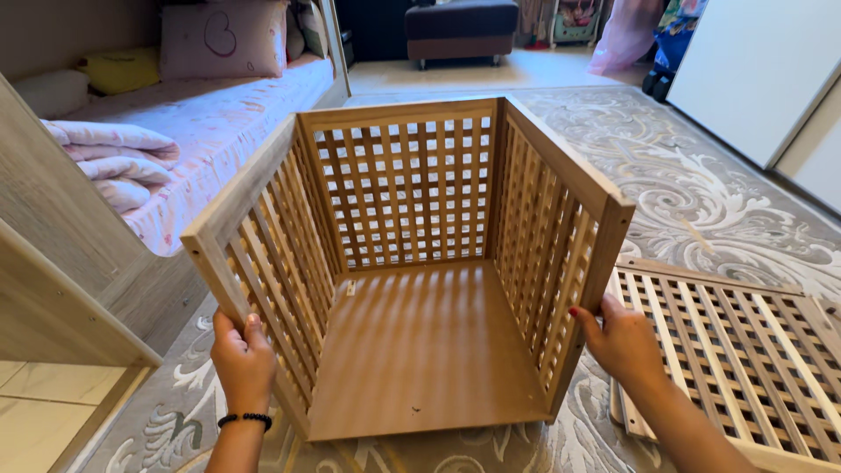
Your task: The person assembles a wooden lattice storage unit by connecting multiple flat panels. They use a screwdriver to tighten screws at the corners, joining the panels together to form a box-like structure.
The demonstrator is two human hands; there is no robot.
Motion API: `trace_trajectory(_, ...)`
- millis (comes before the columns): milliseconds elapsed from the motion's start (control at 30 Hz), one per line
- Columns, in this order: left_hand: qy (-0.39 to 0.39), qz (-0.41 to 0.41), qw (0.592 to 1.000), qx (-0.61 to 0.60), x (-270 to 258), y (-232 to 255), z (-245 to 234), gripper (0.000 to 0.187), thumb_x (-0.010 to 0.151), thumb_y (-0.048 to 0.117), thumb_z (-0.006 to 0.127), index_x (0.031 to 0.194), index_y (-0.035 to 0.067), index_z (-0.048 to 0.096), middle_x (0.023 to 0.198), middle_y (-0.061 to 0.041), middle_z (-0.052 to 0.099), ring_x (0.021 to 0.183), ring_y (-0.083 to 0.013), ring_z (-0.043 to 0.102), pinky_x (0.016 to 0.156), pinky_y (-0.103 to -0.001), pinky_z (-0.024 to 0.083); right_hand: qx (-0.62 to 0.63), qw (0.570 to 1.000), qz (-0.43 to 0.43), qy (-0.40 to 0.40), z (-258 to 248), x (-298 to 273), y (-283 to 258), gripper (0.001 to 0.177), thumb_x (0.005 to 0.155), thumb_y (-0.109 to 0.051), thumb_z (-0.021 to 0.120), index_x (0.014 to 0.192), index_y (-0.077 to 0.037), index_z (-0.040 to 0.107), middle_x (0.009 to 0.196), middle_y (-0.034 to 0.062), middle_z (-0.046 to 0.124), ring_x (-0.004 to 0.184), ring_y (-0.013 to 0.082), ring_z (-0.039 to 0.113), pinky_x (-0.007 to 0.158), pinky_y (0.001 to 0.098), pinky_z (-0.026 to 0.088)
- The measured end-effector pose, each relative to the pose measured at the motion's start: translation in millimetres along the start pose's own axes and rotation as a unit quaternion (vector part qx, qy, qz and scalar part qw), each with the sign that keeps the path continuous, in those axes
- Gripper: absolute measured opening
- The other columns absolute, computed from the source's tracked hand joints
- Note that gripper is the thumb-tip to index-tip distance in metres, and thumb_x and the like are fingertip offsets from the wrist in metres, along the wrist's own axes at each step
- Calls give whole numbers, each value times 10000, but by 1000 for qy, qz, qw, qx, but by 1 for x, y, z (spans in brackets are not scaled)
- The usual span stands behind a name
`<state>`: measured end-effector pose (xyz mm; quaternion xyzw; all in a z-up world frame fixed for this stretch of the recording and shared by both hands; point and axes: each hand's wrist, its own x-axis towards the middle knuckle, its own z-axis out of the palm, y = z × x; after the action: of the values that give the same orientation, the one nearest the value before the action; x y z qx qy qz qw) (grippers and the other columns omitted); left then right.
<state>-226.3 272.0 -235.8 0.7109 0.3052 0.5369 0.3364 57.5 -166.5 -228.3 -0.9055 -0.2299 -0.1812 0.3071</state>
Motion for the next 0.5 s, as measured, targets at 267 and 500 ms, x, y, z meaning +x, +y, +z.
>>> trace_trajectory(267,2,-65,997,-36,8,-14,8,218,1022,117,585,1211,10,568,885,-161,691,758,-233,624,708,-373,498,30,999,42,-7,10,-25,-4,364,840,-384,722,1017,-66,725,642,152,702,486,317,639,514,434,481)
trace_trajectory(500,-25,-10,999,20,73,-30,18,171,1025,130,594,1147,10,583,936,-202,725,804,-314,685,756,-406,514,54,997,55,-7,37,-34,-14,402,822,-443,760,941,-60,732,637,135,722,469,283,646,512,409,498)
